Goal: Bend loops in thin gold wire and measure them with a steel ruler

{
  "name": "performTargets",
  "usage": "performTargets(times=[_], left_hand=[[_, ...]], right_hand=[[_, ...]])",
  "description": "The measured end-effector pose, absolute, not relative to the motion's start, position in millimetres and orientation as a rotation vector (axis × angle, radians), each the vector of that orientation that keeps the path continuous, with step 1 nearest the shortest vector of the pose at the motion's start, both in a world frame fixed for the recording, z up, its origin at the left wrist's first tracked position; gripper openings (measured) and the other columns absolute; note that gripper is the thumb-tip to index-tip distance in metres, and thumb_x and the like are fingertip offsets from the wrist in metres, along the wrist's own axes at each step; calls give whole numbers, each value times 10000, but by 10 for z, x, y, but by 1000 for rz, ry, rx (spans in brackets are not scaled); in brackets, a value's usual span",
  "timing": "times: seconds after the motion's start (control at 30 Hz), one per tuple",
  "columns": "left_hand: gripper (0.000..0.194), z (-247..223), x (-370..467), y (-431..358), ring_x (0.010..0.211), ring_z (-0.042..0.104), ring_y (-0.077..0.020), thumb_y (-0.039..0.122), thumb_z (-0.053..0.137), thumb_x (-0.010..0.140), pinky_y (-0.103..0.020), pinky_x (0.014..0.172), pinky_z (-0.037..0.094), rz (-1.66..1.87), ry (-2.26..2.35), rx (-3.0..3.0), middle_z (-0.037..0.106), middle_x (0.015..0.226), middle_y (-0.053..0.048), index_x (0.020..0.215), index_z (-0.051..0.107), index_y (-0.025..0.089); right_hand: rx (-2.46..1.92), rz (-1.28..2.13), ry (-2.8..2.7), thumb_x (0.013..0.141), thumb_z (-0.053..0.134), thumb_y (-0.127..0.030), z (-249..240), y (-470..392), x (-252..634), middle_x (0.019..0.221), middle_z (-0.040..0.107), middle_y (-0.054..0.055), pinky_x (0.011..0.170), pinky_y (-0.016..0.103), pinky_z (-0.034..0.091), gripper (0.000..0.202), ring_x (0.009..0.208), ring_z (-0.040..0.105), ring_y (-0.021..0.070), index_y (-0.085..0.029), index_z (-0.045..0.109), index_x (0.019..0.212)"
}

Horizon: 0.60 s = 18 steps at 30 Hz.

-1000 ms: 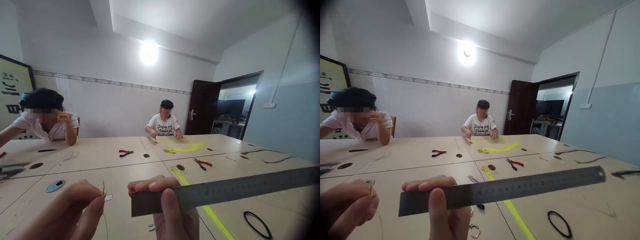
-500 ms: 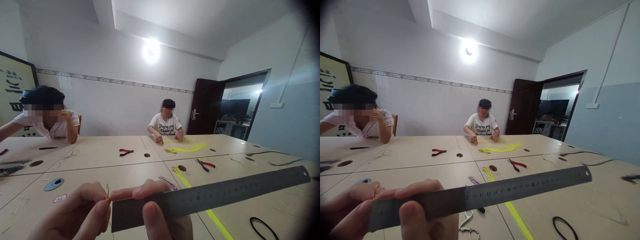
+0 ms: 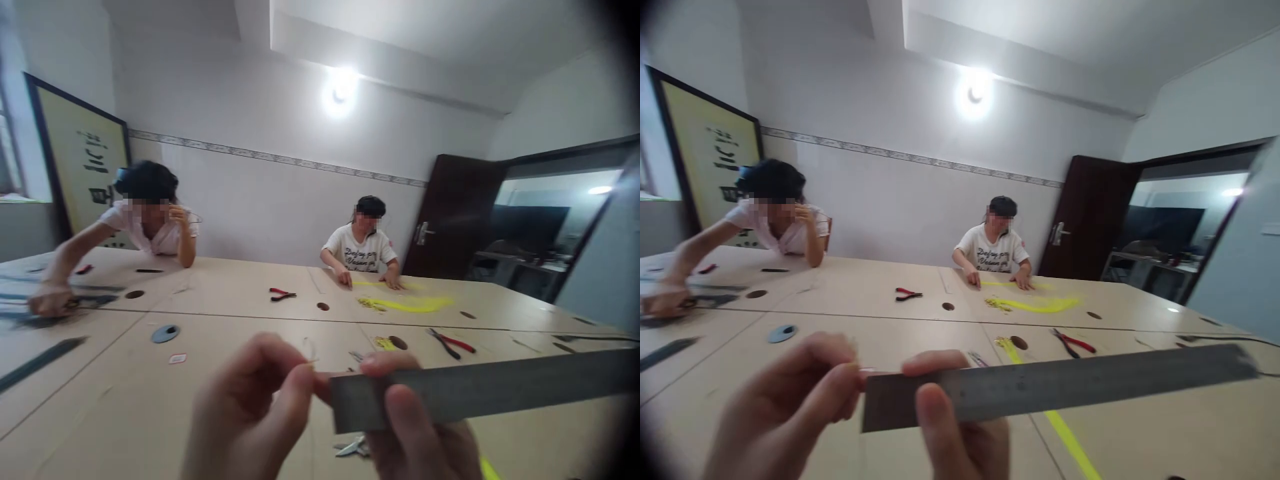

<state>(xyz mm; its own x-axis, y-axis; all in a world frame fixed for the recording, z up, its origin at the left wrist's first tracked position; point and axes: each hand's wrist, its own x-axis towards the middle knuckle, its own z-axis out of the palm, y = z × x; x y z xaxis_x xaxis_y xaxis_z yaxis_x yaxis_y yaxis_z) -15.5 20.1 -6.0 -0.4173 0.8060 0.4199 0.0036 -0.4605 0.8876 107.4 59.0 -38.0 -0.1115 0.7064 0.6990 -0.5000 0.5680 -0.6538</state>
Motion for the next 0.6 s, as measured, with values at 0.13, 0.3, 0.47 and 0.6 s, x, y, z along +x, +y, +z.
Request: performTargets(times=[0.13,0.3,0.47,0.6], left_hand=[[151,10,-327,237,449,432,-62,204,626,676,-141,436,417,1869,1014,1240,485,469,61,541,557,207],[152,39,-435,256,478,418,-64,227,596,729,-144,439,383,1826,964,1198,470,496,58,589,544,201],[176,-45,-489,281,493,457,-66,247,617,764,-142,467,413,1768,945,1126,494,501,58,605,548,214],[195,-94,-461,327,497,449,-79,221,600,784,-160,441,396,1716,993,1208,503,513,51,599,538,221]], right_hand=[[-302,846,-1375,889,595,-339,-288,573,1045,907,765,-15,711,284,623,117,779,739,206,-303,690,947],[-227,769,-1354,930,537,-338,-151,570,813,937,757,-36,842,320,586,138,879,724,196,-311,660,987],[-246,822,-1403,949,500,-350,-184,652,779,928,759,-33,880,325,568,169,896,721,195,-311,660,988],[-208,944,-1392,949,493,-363,-147,657,855,900,762,-17,815,350,594,179,853,730,212,-319,661,991]])
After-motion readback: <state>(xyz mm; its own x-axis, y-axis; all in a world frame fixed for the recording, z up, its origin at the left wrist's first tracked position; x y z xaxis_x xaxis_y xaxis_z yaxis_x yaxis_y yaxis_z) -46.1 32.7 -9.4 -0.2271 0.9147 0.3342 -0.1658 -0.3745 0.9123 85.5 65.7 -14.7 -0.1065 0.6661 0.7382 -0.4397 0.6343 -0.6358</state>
